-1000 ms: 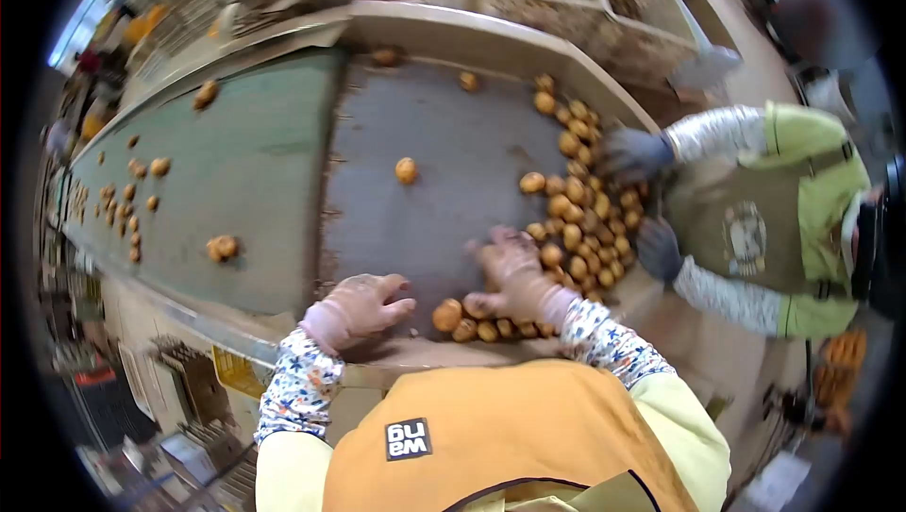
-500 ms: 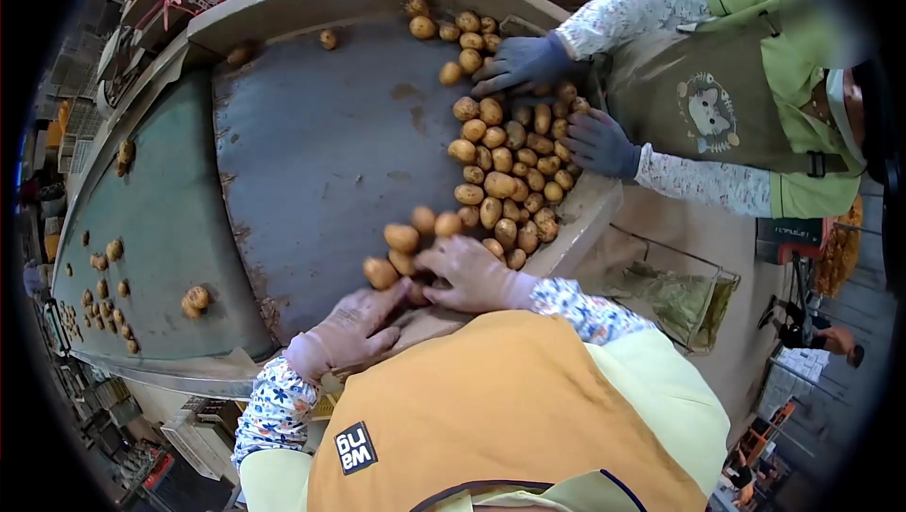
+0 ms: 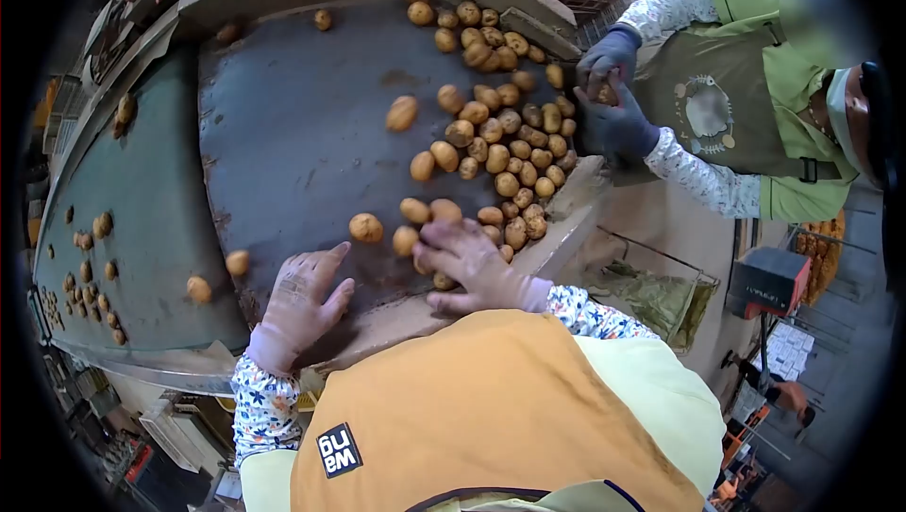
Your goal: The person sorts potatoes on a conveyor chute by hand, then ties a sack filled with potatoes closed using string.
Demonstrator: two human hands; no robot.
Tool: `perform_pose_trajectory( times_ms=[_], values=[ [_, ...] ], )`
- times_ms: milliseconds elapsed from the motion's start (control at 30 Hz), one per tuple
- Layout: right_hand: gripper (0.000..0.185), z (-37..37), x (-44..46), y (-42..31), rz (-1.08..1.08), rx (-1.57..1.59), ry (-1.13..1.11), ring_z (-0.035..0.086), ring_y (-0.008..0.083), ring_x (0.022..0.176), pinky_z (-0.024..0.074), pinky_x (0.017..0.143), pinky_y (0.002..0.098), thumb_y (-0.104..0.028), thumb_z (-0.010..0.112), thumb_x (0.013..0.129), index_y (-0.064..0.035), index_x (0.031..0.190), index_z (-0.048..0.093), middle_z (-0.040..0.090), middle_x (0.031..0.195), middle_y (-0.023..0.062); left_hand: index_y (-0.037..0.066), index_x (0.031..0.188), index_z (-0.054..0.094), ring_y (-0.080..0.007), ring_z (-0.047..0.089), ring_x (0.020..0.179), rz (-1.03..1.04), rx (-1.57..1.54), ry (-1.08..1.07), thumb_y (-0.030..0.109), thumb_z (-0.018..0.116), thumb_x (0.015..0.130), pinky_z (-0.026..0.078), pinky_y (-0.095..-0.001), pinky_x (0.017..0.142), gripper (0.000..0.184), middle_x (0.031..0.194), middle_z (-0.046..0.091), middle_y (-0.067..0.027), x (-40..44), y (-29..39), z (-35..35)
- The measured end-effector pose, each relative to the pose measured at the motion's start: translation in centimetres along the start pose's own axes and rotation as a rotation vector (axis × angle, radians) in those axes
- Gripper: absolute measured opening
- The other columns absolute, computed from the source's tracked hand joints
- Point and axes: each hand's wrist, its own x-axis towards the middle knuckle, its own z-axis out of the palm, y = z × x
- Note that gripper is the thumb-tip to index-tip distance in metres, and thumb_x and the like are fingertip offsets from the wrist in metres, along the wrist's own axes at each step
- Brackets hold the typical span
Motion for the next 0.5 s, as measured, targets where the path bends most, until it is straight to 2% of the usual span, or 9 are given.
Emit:
perform_pose_trajectory(
  times_ms=[33,100,133,233,267,300,367,433,500],
  values=[
    [0.060,-0.2,0.1,0.1,-0.005,0.010,0.001,0.039,0.0359,0.134,0.0208,0.112,0.0534,-0.047,0.058,0.087,-0.0081,0.133,0.052,0.047,0.139,0.0217,0.006,0.131,0.052,-0.0323,0.056,0.109,-0.028,0.007,-0.022,0.020,0.063,0.088,0.041,-0.0420,0.098,0.047,0.114,0.062,-0.0153,0.1,0.1,0.2],
    [0.035,-0.5,-0.1,0.5,-0.025,0.235,-0.136,0.059,0.0298,0.108,0.0322,0.106,0.0484,-0.036,0.061,0.087,-0.0097,0.110,0.066,0.067,0.107,0.0147,0.006,0.130,0.053,-0.0327,0.055,0.110,-0.054,0.015,-0.049,0.020,0.063,0.088,0.041,-0.0422,0.098,0.045,0.113,0.062,-0.0155,-0.2,0.1,0.2],
    [0.022,0.0,-0.4,0.5,0.052,0.205,0.069,0.064,0.0280,0.090,0.0420,0.095,0.0440,-0.029,0.062,0.086,-0.0094,0.093,0.070,0.069,0.086,0.0102,0.006,0.128,0.054,-0.0329,0.056,0.108,-0.089,0.031,-0.062,0.022,0.063,0.088,0.040,-0.0426,0.098,0.044,0.112,0.062,-0.0156,-0.4,0.0,0.2],
    [0.020,-1.3,-1.7,1.0,0.187,0.112,-0.110,0.064,0.0280,0.090,0.0466,0.085,0.0417,-0.027,0.065,0.085,-0.0089,0.092,0.070,0.068,0.084,0.0116,0.006,0.125,0.055,-0.0331,0.056,0.107,-0.112,0.059,-0.066,0.025,0.062,0.088,0.040,-0.0428,0.098,0.043,0.111,0.062,-0.0155,-0.5,0.1,0.1],
    [0.018,-1.0,-2.1,1.8,0.146,0.151,-0.042,0.063,0.0281,0.087,0.0475,0.078,0.0406,-0.026,0.065,0.084,-0.0101,0.090,0.070,0.067,0.081,0.0109,0.006,0.125,0.055,-0.0332,0.056,0.107,-0.099,0.072,-0.059,0.026,0.062,0.088,0.039,-0.0426,0.099,0.042,0.110,0.062,-0.0153,-0.5,0.2,0.4],
    [0.018,-1.3,-2.0,2.3,0.146,0.151,-0.046,0.063,0.0281,0.087,0.0475,0.078,0.0406,-0.026,0.065,0.084,-0.0101,0.090,0.070,0.067,0.081,0.0109,0.006,0.125,0.055,-0.0332,0.056,0.107,-0.101,0.069,-0.059,0.026,0.062,0.088,0.039,-0.0426,0.099,0.042,0.110,0.062,-0.0153,-0.5,0.3,0.4],
    [0.016,-2.1,-1.4,3.4,0.345,0.092,0.148,0.063,0.0274,0.087,0.0473,0.079,0.0404,-0.026,0.066,0.083,-0.0118,0.090,0.070,0.067,0.082,0.0091,0.005,0.124,0.055,-0.0328,0.056,0.107,-0.089,0.070,-0.084,0.026,0.061,0.088,0.040,-0.0426,0.098,0.042,0.110,0.063,-0.0150,-0.7,0.5,0.3],
    [0.016,-2.7,-0.9,1.9,0.331,-0.079,0.207,0.062,0.0257,0.089,0.0474,0.082,0.0388,-0.026,0.066,0.083,-0.0113,0.089,0.070,0.068,0.086,0.0080,0.005,0.126,0.054,-0.0328,0.055,0.108,-0.107,0.068,-0.091,0.025,0.061,0.089,0.039,-0.0427,0.099,0.043,0.111,0.062,-0.0148,-1.0,0.5,0.1],
    [0.017,-1.6,-1.2,0.9,0.038,0.080,-0.002,0.062,0.0247,0.095,0.0470,0.086,0.0378,-0.024,0.067,0.083,-0.0096,0.091,0.070,0.068,0.089,0.0078,0.006,0.128,0.054,-0.0328,0.054,0.109,-0.117,0.066,-0.108,0.024,0.061,0.089,0.039,-0.0427,0.100,0.043,0.112,0.061,-0.0146,-1.1,0.5,-0.2]
  ],
)
